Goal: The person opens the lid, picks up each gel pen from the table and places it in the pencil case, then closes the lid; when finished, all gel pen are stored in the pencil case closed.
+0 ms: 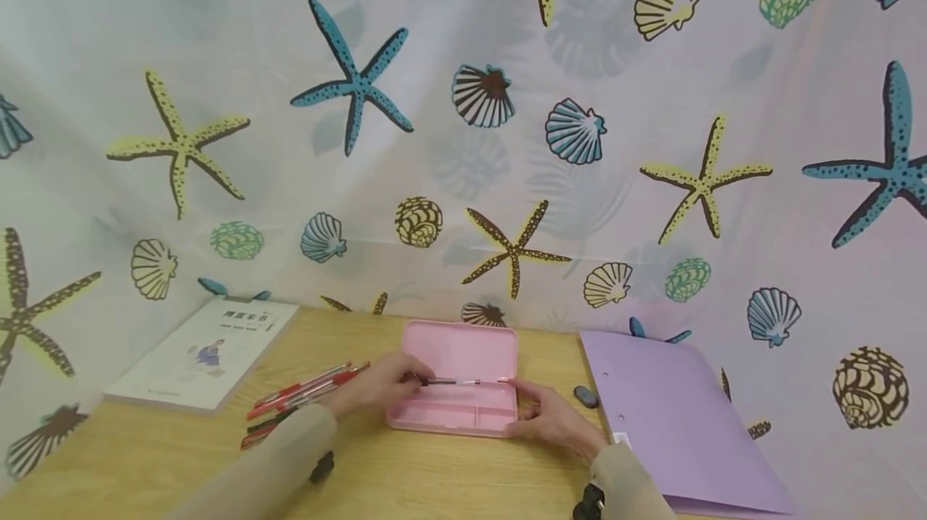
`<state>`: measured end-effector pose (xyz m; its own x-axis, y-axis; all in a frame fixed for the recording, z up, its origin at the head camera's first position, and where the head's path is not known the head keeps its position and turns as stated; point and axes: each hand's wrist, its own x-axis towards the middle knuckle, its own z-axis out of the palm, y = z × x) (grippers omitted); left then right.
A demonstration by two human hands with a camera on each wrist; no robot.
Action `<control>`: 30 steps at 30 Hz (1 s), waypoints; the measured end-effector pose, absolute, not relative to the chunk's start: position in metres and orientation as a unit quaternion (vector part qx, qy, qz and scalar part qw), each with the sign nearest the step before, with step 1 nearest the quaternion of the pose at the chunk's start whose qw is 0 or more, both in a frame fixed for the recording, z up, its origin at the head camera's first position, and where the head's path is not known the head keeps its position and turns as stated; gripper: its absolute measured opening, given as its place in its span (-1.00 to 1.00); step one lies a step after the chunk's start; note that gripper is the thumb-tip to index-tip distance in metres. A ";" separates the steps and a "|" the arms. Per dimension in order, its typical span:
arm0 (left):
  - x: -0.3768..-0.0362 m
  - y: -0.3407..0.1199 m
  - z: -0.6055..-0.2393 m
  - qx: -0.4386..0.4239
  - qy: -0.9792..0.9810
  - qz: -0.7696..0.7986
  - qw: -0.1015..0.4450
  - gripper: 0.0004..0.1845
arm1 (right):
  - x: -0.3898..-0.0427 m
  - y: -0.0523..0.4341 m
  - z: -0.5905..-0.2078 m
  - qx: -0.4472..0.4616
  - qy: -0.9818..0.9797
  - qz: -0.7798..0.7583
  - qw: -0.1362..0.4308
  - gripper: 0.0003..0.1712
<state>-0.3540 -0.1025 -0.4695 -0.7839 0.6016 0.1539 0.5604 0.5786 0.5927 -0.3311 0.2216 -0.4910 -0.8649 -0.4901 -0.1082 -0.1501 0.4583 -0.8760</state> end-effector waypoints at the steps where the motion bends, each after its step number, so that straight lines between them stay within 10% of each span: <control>1: -0.354 -0.101 -0.470 0.320 0.889 0.326 0.041 -0.74 | -0.331 0.222 -0.491 -0.189 0.837 -0.483 0.176 0.00; 30: -0.354 -0.094 -0.472 0.290 0.894 0.322 0.115 -0.82 | -0.331 0.222 -0.492 -0.189 0.839 -0.478 0.176 0.00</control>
